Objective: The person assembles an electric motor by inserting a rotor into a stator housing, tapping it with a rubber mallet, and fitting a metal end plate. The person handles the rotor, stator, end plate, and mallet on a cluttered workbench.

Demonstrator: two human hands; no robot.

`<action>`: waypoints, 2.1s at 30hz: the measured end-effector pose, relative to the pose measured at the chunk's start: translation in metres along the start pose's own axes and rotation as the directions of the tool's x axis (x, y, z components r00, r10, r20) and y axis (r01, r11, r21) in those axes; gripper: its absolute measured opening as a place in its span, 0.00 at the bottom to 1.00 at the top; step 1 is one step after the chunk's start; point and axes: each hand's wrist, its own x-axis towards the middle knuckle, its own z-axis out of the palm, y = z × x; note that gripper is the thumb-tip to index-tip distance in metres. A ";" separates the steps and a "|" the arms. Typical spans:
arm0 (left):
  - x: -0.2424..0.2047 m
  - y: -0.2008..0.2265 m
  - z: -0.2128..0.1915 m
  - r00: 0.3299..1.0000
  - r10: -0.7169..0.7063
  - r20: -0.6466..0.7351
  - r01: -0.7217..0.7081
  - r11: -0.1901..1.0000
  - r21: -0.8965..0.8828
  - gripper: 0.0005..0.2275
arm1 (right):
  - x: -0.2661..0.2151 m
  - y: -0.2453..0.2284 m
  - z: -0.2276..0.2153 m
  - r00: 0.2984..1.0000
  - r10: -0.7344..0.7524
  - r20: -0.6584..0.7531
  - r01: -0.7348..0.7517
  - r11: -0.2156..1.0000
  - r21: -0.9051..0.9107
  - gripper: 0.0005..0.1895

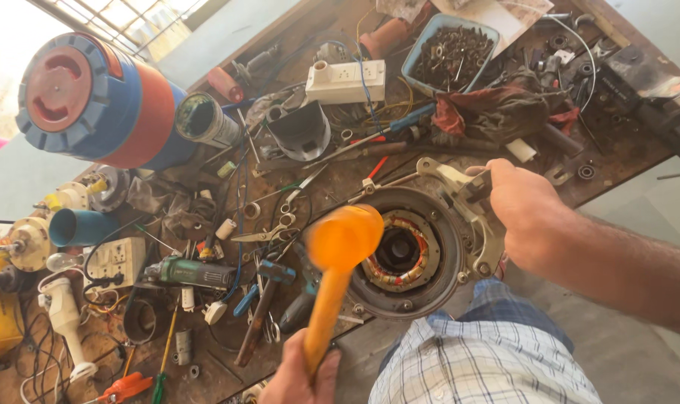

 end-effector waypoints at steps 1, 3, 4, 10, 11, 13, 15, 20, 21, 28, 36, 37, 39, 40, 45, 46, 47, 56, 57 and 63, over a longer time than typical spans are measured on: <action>0.003 0.007 0.001 0.988 -0.112 0.107 0.103 0.991 0.083 0.25 | -0.002 -0.002 0.000 1.000 0.004 -0.002 -0.004 1.000 -0.007 0.17; 0.005 0.016 -0.002 0.974 -0.184 0.128 0.166 0.976 0.143 0.26 | -0.003 -0.003 0.000 1.000 0.013 -0.012 -0.014 1.000 -0.016 0.17; 0.004 0.019 -0.004 0.989 -0.139 0.054 0.133 0.985 0.112 0.27 | 0.000 -0.004 0.003 0.999 0.028 -0.032 -0.028 1.000 -0.010 0.16; 0.001 0.043 -0.002 0.993 -0.119 0.003 0.118 0.983 0.142 0.25 | 0.006 0.001 -0.002 1.000 -0.012 -0.004 0.012 1.000 0.001 0.16; 0.003 0.047 -0.002 0.972 -0.218 0.087 0.187 0.943 0.276 0.27 | 0.006 0.003 -0.003 1.000 -0.014 0.003 0.014 1.000 0.015 0.16; 0.000 0.050 -0.012 0.984 -0.176 0.027 0.171 0.975 0.143 0.26 | 0.008 0.003 -0.005 1.000 -0.007 -0.018 0.007 1.000 0.017 0.16; -0.002 0.052 -0.010 0.994 -0.085 -0.061 0.089 0.995 0.053 0.23 | 0.011 0.004 -0.004 0.997 0.020 -0.069 -0.021 1.000 -0.012 0.15; -0.010 0.042 0.000 0.941 -0.301 0.159 0.248 0.926 0.283 0.26 | 0.008 0.001 -0.003 0.999 -0.004 -0.043 0.003 1.000 -0.014 0.14; -0.007 0.035 0.003 0.969 -0.232 0.088 0.212 0.958 0.193 0.25 | 0.008 0.002 -0.005 0.999 -0.009 -0.043 0.008 1.000 -0.009 0.14; -0.023 0.003 0.010 0.979 -0.203 0.025 0.195 0.964 0.182 0.26 | 0.013 0.005 0.000 0.999 -0.037 -0.031 0.038 0.999 0.025 0.13; -0.039 -0.037 0.033 0.958 0.241 -0.152 -0.252 0.966 -0.058 0.22 | 0.015 0.008 -0.001 0.999 -0.032 -0.008 0.032 0.999 0.029 0.15; -0.042 -0.046 0.031 0.988 0.151 -0.031 -0.151 0.988 -0.012 0.24 | 0.014 0.007 -0.002 0.999 -0.045 0.002 0.045 0.998 0.044 0.15; -0.050 -0.059 0.040 0.999 -0.019 0.031 0.019 1.000 -0.011 0.25 | 0.014 0.009 -0.002 0.998 -0.067 0.016 0.066 0.995 0.069 0.14; -0.056 -0.064 0.045 0.996 -0.092 -0.018 0.090 0.993 -0.074 0.25 | 0.014 0.008 -0.005 0.999 -0.042 -0.003 0.042 0.998 0.053 0.15; -0.070 -0.078 0.059 1.000 -0.019 -0.018 0.016 0.989 -0.147 0.24 | 0.006 0.006 0.001 0.999 -0.025 -0.031 0.026 0.999 0.035 0.16; -0.073 -0.080 0.061 0.999 -0.036 -0.006 0.035 0.987 -0.158 0.23 | 0.006 0.006 0.003 0.998 -0.030 -0.052 0.032 0.999 0.033 0.15; -0.074 -0.084 0.065 0.999 -0.047 0.014 0.049 0.984 -0.172 0.22 | 0.008 0.007 0.003 0.996 -0.036 -0.082 0.039 0.999 0.035 0.15; -0.078 -0.103 0.092 0.995 0.077 -0.058 -0.086 0.980 -0.177 0.27 | 0.007 0.007 0.007 0.994 -0.022 -0.103 0.027 0.998 0.050 0.15; -0.086 -0.098 0.092 0.999 0.046 -0.015 -0.048 0.984 -0.169 0.28 | 0.006 0.009 0.006 0.990 -0.007 -0.140 0.010 1.000 0.021 0.15; -0.070 -0.058 0.078 0.998 -0.036 0.042 0.038 0.998 -0.051 0.30 | 0.006 0.007 0.006 0.995 -0.059 -0.082 0.062 0.998 0.031 0.15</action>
